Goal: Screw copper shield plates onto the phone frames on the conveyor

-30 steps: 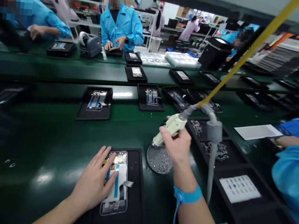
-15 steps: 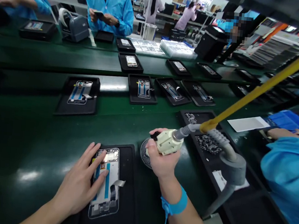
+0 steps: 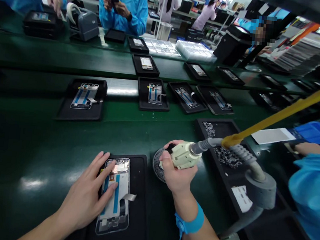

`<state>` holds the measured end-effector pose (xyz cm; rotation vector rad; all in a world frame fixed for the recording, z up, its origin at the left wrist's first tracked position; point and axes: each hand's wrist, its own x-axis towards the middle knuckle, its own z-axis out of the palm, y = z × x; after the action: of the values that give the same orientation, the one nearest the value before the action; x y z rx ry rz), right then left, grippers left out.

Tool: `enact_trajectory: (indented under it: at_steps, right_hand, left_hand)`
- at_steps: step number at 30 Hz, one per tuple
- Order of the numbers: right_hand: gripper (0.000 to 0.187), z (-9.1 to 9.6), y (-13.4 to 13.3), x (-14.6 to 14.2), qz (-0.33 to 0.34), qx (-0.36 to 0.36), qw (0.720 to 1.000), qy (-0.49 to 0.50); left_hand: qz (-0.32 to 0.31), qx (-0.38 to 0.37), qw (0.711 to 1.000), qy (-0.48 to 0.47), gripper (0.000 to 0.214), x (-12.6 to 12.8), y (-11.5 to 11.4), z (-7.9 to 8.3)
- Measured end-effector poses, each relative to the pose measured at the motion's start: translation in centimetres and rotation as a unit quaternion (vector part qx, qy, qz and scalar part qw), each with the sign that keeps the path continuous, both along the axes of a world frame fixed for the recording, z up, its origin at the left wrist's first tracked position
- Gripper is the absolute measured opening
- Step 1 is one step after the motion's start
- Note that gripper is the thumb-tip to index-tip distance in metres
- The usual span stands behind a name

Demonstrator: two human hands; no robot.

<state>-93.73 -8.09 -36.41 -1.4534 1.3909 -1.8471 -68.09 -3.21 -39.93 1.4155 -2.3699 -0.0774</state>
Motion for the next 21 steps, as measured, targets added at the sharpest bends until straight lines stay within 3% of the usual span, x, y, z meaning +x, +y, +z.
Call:
enact_trajectory:
  at_steps: [11,14,17,21]
  right_hand:
    - [0.024,-0.3,0.2,0.0,-0.020,-0.005,1.000,0.011]
    - [0.024,0.9,0.3,0.3,-0.037,-0.011,0.999,-0.013]
    - [0.024,3.3,0.7,2.0,-0.034,-0.052,0.996,-0.068]
    - [0.030,4.8,1.0,5.9,0.063,-0.067,0.990,-0.104]
  left_hand:
    - [-0.012,0.061,0.996,0.071,0.038,-0.3,0.2,0.4]
    - [-0.029,0.086,0.991,0.098,0.036,-0.9,0.6,0.3]
    - [-0.044,0.111,0.986,0.120,0.034,-1.6,1.2,0.3]
    - [-0.046,0.128,0.981,0.138,0.041,-2.2,1.7,0.3]
